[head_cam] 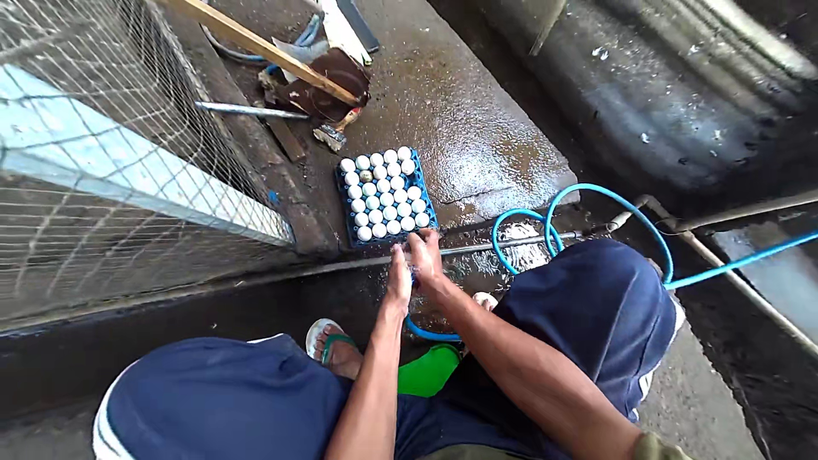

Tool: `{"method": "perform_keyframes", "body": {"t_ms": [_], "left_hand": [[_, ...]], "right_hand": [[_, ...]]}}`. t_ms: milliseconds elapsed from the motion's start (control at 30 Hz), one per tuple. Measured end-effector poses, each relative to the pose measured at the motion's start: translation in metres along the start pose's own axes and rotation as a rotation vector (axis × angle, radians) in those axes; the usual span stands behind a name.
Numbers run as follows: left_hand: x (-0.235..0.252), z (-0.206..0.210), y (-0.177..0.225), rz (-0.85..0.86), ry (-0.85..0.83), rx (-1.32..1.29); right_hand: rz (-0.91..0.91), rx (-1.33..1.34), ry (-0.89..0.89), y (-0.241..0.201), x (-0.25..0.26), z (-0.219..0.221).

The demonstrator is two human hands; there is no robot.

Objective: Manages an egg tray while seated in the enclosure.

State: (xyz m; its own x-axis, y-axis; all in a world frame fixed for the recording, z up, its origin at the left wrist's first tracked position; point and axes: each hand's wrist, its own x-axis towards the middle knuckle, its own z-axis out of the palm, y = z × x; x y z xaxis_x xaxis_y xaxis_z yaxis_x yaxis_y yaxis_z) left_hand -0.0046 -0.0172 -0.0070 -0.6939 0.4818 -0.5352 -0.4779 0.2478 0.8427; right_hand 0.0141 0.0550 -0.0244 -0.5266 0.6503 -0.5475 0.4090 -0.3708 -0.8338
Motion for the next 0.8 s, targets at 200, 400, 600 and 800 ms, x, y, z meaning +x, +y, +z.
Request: {"method": "perform_keyframes", "body": {"t_ms": [200,400,600,800], "left_hand": [[0.0,0.008,0.0,-0.02,0.081,0.043],[0.0,0.008,-0.001,-0.042,0.055,0.032],[-0.002,0.006,0.001,-0.039,0.08,0.021],[-0.002,0.0,0.002,-0.039,0.035,-0.039]], "right_hand": [[0.009,0.003,-0.004,-0.002,0.007,-0.002],[0.012,-0.036,-0.017,-0.002,0.008,-0.006],[-0.008,-0.064,-0.055,-0.001,0.003,-0.004],[-0.068,-0.083,-0.044,-0.001,-0.009,-0.003]]}}
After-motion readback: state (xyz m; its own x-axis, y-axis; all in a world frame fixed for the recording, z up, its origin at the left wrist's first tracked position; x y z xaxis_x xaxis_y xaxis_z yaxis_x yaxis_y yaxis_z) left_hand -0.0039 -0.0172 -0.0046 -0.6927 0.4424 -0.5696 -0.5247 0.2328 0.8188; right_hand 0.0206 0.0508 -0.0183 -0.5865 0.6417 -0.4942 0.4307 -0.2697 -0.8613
